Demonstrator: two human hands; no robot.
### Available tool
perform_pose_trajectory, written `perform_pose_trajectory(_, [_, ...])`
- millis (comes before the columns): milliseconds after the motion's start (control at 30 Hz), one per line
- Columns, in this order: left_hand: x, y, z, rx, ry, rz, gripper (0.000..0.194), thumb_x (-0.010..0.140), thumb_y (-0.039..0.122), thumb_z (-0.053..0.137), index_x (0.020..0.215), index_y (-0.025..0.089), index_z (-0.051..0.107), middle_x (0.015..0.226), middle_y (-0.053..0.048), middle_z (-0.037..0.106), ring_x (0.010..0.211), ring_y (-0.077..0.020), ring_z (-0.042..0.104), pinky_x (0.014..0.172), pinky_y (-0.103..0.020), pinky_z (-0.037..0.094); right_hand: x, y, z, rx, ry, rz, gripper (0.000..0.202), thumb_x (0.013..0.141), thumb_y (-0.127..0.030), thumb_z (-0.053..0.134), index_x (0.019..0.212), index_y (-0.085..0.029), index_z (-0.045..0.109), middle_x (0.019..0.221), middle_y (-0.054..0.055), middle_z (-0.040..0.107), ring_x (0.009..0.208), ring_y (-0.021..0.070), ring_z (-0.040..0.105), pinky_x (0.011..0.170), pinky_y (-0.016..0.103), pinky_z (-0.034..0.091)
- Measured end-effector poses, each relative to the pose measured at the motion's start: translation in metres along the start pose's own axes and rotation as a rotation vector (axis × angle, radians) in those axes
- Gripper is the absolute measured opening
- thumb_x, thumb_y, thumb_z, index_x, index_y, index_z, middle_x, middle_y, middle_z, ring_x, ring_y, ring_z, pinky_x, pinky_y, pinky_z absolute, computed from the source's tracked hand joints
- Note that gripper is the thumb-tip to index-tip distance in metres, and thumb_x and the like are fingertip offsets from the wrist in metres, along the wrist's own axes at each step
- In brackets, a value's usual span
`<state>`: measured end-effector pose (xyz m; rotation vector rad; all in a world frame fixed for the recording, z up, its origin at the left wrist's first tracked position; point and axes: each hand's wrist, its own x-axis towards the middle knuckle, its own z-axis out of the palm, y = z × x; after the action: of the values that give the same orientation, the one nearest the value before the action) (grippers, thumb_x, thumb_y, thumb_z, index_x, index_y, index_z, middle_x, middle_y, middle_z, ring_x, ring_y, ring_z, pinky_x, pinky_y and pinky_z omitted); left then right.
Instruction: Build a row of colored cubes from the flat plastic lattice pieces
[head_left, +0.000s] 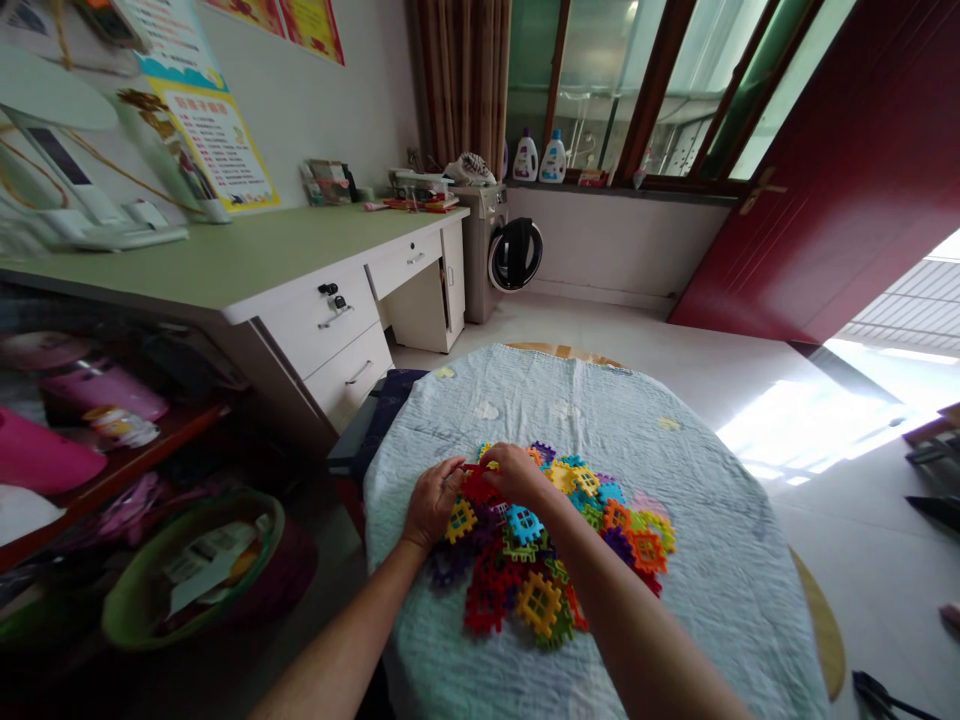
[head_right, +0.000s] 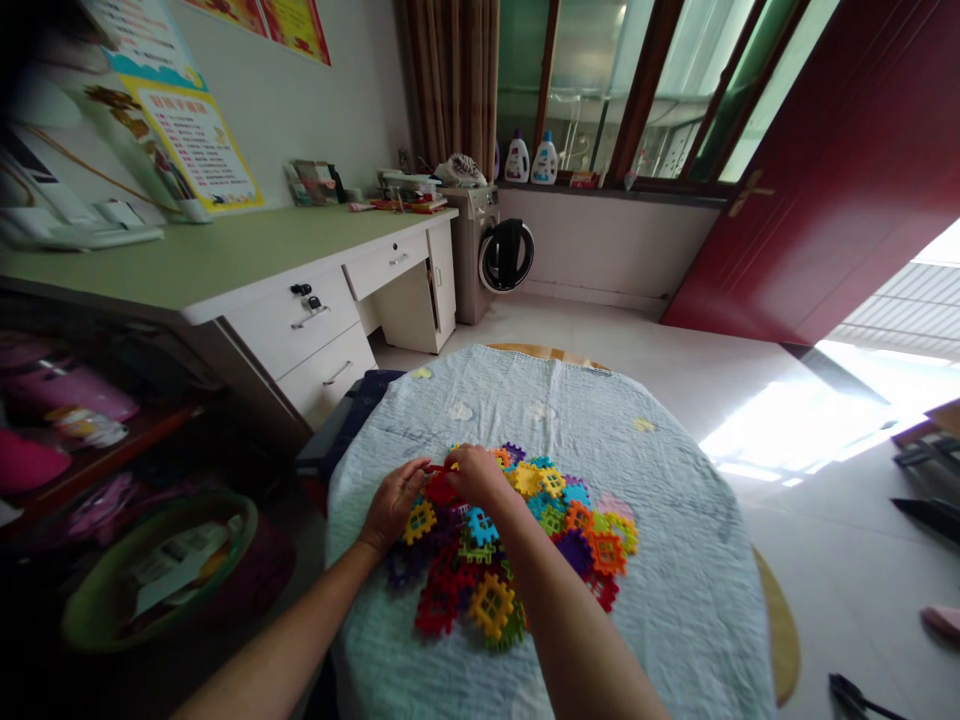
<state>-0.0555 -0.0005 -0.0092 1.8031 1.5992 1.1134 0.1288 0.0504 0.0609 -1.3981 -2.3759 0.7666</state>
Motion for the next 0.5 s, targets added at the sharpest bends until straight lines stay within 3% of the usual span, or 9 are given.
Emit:
perform_pose_trajectory(133, [0.0,0.001,0.001,-0.023,0.026,-0.022,0.041,0.096,0.046,0.039,0.113,0.019,0.066,0.113,-0.011,0.071,0.109,-0.0245,0.065,0.102,-0.045,0.048,-0.003,-0.006,-0.001,-0.014,0.07,0.016,0.025,0.084,-0.014,0.052,0.093,-0.022,0.074,0.097,0.005,0.073,0.089,0.0166,0.065,0.082,0.026,0.045])
perform_pose_trajectory(300, [0.0,0.001,0.001,-0.01,0.026,-0.013,0.04,0.095,0.047,0.042,0.112,0.019,0.066,0.111,-0.011,0.072,0.107,-0.0247,0.065,0.1,-0.045,0.049,-0.033,0.015,-0.033,-0.048,0.388,0.015,0.025,0.09,-0.019,0.047,0.092,-0.02,0.072,0.092,0.007,0.069,0.088,0.018,0.061,0.083,0.029,0.045])
perform_pose_trajectory(367, [-0.001,0.001,0.001,-0.005,0.01,-0.011,0.042,0.095,0.048,0.042,0.113,0.018,0.065,0.11,-0.011,0.072,0.107,-0.0247,0.066,0.099,-0.044,0.049,-0.051,0.028,-0.041,-0.136,0.456,0.013,0.026,0.093,-0.022,0.045,0.091,-0.021,0.071,0.093,0.008,0.068,0.091,0.02,0.059,0.086,0.032,0.044])
perform_pose_trajectory(433, [-0.001,0.002,0.0,-0.002,0.008,-0.006,0.043,0.094,0.049,0.043,0.113,0.017,0.065,0.107,-0.011,0.073,0.104,-0.0248,0.067,0.098,-0.044,0.05,-0.068,0.038,-0.043,-0.218,0.408,0.009,0.024,0.092,-0.022,0.047,0.09,-0.022,0.071,0.094,0.008,0.068,0.093,0.0211,0.058,0.088,0.034,0.043])
perform_pose_trajectory(500, [0.0,0.004,-0.001,0.001,0.016,0.001,0.042,0.093,0.049,0.044,0.111,0.018,0.066,0.106,-0.011,0.073,0.102,-0.0248,0.067,0.097,-0.043,0.051,-0.082,0.046,-0.04,-0.263,0.279,0.002,0.02,0.09,-0.02,0.051,0.089,-0.023,0.071,0.094,0.008,0.068,0.093,0.0213,0.058,0.087,0.035,0.043])
